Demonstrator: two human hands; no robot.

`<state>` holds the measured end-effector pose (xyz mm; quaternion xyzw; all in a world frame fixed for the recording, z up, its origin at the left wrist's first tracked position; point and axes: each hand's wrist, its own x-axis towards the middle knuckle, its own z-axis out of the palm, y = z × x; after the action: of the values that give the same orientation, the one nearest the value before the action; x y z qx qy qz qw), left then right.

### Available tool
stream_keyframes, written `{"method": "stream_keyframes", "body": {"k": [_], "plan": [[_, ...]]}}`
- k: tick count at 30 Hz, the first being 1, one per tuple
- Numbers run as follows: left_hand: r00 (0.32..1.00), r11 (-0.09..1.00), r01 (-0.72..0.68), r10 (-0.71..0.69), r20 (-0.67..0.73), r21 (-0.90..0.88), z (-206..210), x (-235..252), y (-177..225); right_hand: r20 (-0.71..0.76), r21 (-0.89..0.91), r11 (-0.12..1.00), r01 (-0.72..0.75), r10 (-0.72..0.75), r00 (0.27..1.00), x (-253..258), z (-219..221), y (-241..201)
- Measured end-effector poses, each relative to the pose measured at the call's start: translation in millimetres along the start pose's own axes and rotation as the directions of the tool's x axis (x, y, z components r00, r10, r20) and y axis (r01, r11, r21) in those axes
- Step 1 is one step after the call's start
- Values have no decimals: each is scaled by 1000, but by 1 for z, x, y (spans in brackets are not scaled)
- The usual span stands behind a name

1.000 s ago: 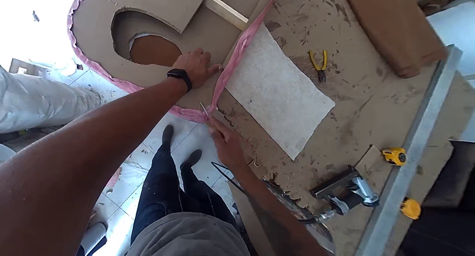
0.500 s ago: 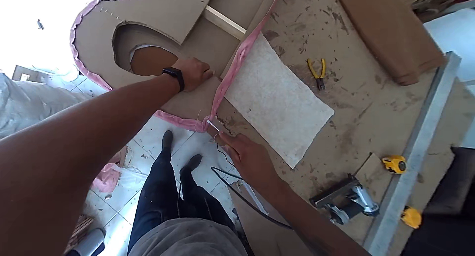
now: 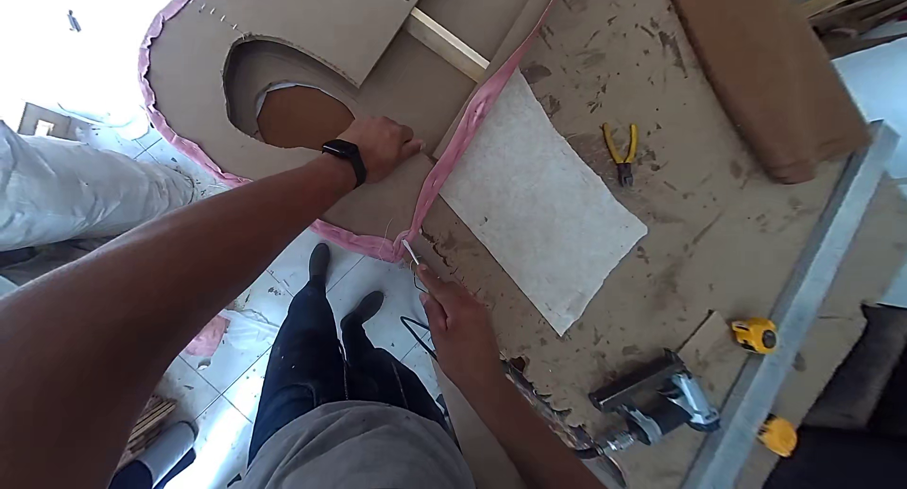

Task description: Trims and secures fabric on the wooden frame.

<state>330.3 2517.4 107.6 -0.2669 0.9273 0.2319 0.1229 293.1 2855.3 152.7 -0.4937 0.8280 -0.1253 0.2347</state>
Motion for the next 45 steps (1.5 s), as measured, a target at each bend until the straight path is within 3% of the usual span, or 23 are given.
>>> {"method": "stream_keyframes", "body": {"k": [2, 4, 7, 10, 12, 15, 18, 23, 30, 40, 43, 45], "plan": [[1000, 1000, 6, -6, -11, 9, 1, 0, 0, -50, 342, 939, -46, 67, 996, -9, 24, 9], [999, 1000, 13, -12, -31, 19, 3, -1, 2, -53, 608, 792, -62, 118, 992, -14, 45, 15], [999, 999, 29, -28, -47, 31, 2, 0, 4, -41, 780, 623, -49, 129, 991, -13, 69, 26], [998, 999, 41, -39, -53, 26, 3, 0, 6, 76, 882, 465, -77, 22, 997, -6, 71, 52], [996, 998, 54, -52, -73, 23, 2, 2, 5, 63, 787, 617, -22, -44, 997, 2, 48, 62], [996, 998, 62, -61, -64, 8, 1, 1, 2, -15, 431, 893, 131, -138, 990, 7, 5, 62], [996, 998, 55, -56, -63, -16, 1, 1, 0, -25, 124, 966, 227, -226, 974, 22, -40, 54], [997, 997, 61, -63, -49, -55, -1, 1, -3, 172, -155, 929, 335, -309, 935, 46, -69, 42], [998, 993, 51, -54, -25, -106, -3, 2, -5, 342, -436, 817, 379, -239, 909, 55, -93, -3], [999, 993, 42, -43, -10, -115, -3, 1, -5, 437, -553, 740, 383, -134, 890, 62, -98, -41], [1000, 994, 29, -29, -1, -108, 1, 5, -3, 378, -533, 801, 273, -63, 924, 51, -82, -39], [1000, 994, 27, -28, -1, -106, 0, 3, -6, 245, -351, 923, 159, -73, 967, 37, -59, -16]]}}
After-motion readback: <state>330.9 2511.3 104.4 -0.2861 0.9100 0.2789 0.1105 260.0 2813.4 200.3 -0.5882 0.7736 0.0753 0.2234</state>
